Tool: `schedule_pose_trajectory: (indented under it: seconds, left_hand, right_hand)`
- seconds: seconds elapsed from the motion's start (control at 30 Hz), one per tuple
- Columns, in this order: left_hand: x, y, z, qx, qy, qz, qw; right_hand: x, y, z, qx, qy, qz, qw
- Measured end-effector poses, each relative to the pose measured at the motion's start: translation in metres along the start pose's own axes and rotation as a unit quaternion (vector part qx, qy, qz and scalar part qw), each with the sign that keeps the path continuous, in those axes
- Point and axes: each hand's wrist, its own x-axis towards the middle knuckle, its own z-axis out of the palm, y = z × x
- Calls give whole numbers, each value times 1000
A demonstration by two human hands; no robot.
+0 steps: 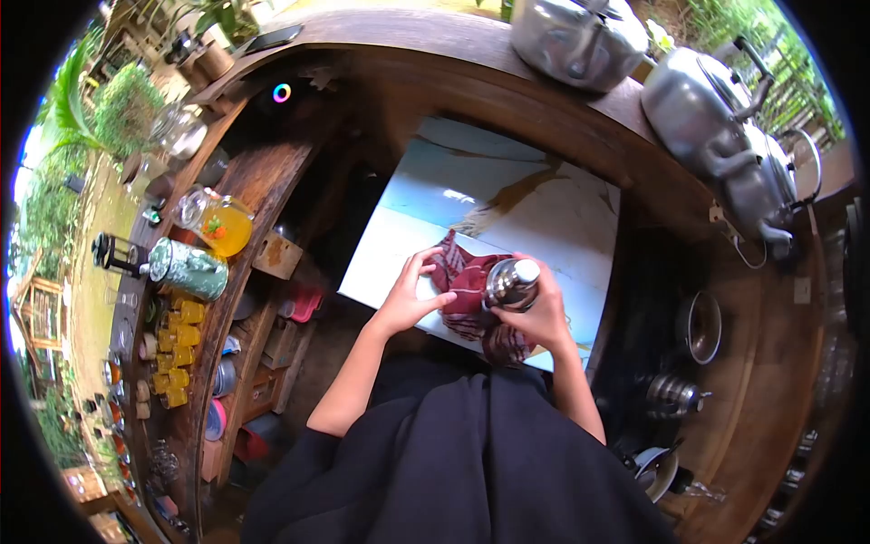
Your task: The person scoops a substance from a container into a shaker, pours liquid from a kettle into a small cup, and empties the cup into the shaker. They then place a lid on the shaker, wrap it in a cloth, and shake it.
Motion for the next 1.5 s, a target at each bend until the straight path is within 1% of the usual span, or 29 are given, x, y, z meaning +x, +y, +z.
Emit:
schedule_pose_trajectory:
  seconds: [0.03,0.1,0.17,0.2,0.27,0.33,0.37,0.43,0.5,0.57,0.6,0.63,0.77,0.83,0.9,0.93,0.97,1.0,1.03,1.1,1.13,1.17,1.2,1.3,1.33,1.37,1.43,1.47,1.5]
  left_hand:
    - [-9,-2,-10,-37,9,-32,999]
    - [-30,-1,-26,-129,31,-13,991]
    - [-51,2,-35,-221,74,-23,972]
    - [-64,8,-38,-237,131,3,963]
    - [-95,19,-49,-274,223,21,935]
    - [-123,35,-61,-341,300,22,891]
    - [-137,38,-71,-339,311,22,887]
    - [-162,40,-89,-344,359,23,867]
    - [-185,44,-106,-324,387,26,863]
    - [-207,44,-119,-320,426,85,842]
    - [-217,47,-126,-317,435,99,837]
    - [-227,46,-130,-317,442,99,833]
    - [-263,37,-150,-308,491,117,807]
    - [-282,31,-160,-298,510,130,797]
    - [-302,23,-169,-360,511,85,776]
    - [-311,17,-172,-357,522,88,770]
    - [-320,11,-176,-401,515,71,754]
    - [-326,6,-178,-445,507,55,736]
    - [-332,4,-180,-443,519,60,728]
    - [-339,0,-179,-499,542,66,673]
    - [-341,0,-179,-488,563,71,663]
    - [-345,0,-181,-488,574,75,653]
    - [-348,1,-183,-456,600,90,651]
    - [-353,-4,-186,-385,664,109,632]
    - [-355,-6,-188,-347,688,111,628]
    - [-357,-9,-191,-340,701,113,617]
    - [-359,-18,-197,-383,704,146,580]
    - [-362,-27,-203,-374,717,150,568]
    - [-368,-36,-214,-498,649,177,547]
  right_hand:
    - [5,-9,-2,24,-2,-7,1000]
    - [18,-47,-3,199,-25,38,979]
    - [28,-69,13,319,5,46,947]
    - [32,-89,22,382,3,54,923]
    - [38,-114,51,432,9,47,901]
    - [37,-136,85,488,13,43,872]
    - [36,-147,101,508,7,45,860]
    - [33,-169,128,503,-8,39,863]
    - [29,-190,153,511,-38,39,858]
    - [22,-202,172,505,-77,24,859]
    - [16,-209,180,504,-93,45,858]
    - [11,-215,187,502,-111,66,855]
    - [-3,-245,227,516,-136,43,845]
    - [-10,-266,244,473,-150,41,867]
    - [-14,-281,260,471,-179,23,863]
    - [-16,-289,267,482,-198,24,853]
    - [-17,-299,272,491,-217,25,843]
    - [-18,-307,276,495,-249,45,831]
    - [-17,-301,286,466,-274,16,841]
    - [-12,-287,311,397,-326,-94,852]
    - [-12,-288,318,397,-340,-96,847]
    - [-13,-293,326,394,-331,-101,851]
    - [-14,-297,334,391,-324,-106,855]
    - [-16,-320,346,443,-363,-16,819]
    - [-15,-324,353,448,-369,-2,815]
    - [-13,-325,362,452,-375,7,809]
    - [-13,-326,382,468,-369,-7,803]
    - [-10,-315,399,460,-357,-71,810]
    - [-6,-320,411,455,-336,-145,812]
